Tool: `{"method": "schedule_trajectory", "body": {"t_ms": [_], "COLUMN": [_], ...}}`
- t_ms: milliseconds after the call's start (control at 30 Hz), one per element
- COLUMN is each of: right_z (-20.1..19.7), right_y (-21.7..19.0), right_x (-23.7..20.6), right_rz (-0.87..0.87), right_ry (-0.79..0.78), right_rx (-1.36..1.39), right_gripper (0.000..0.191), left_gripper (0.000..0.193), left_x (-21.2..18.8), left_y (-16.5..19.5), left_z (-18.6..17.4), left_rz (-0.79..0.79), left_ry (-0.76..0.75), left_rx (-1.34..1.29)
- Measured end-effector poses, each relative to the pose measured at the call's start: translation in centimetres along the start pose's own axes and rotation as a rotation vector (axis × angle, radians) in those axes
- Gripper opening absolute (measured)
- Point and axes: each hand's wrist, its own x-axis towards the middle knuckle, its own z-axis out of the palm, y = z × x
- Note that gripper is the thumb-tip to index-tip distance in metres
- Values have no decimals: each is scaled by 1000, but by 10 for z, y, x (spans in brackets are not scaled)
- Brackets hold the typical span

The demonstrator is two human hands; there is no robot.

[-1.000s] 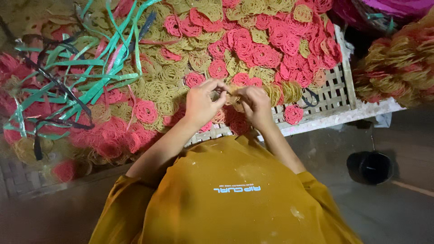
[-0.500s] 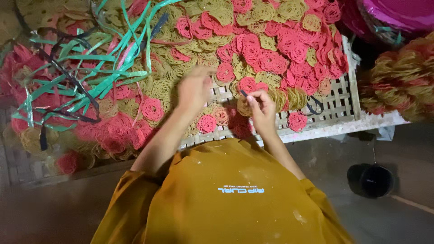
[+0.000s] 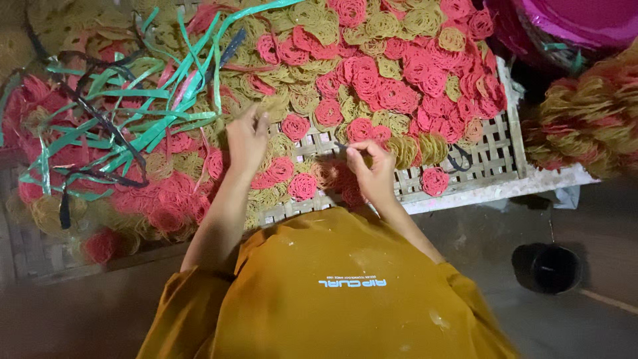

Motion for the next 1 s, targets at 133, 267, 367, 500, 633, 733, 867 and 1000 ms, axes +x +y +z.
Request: {"method": "schedule_trajectory", "body": {"t_ms": [133,267,367,500,633,733,867,1000], "right_z": [6,7,6,4,3,1,-9,-23], "right_y": [-13,-15,-12,-3,9,13,-2,-26], "right_x": [0,4,8,8,11,14,9,-10], "right_rz": [-463,-530,-508,-524,-399,-264,-470,-488], "right_ry": [50,62,47,89,73,49,185,240], "right_rx": [-535,-698,-765,-844,-570,-350,-430,-517], "right_gripper": [4,5,4,9,6,6,11,21], "left_gripper": [39,35,38,34,34,32,21,9], "left_x": [-16,-28,-38,-49,-55,-61,-69,-75], "left_y": [5,9,14,16,24,38,69,93], "left_z": [35,60,68,77,83,77,59,47], "left_rz": [-42,84,99,361,392,377,692,918], "left_ry": [-293,-418,-452,-318,-399,-375,-89,-9], "left_rx": [-606,-822,-557,-415,-538,-555,-209,-145]}}
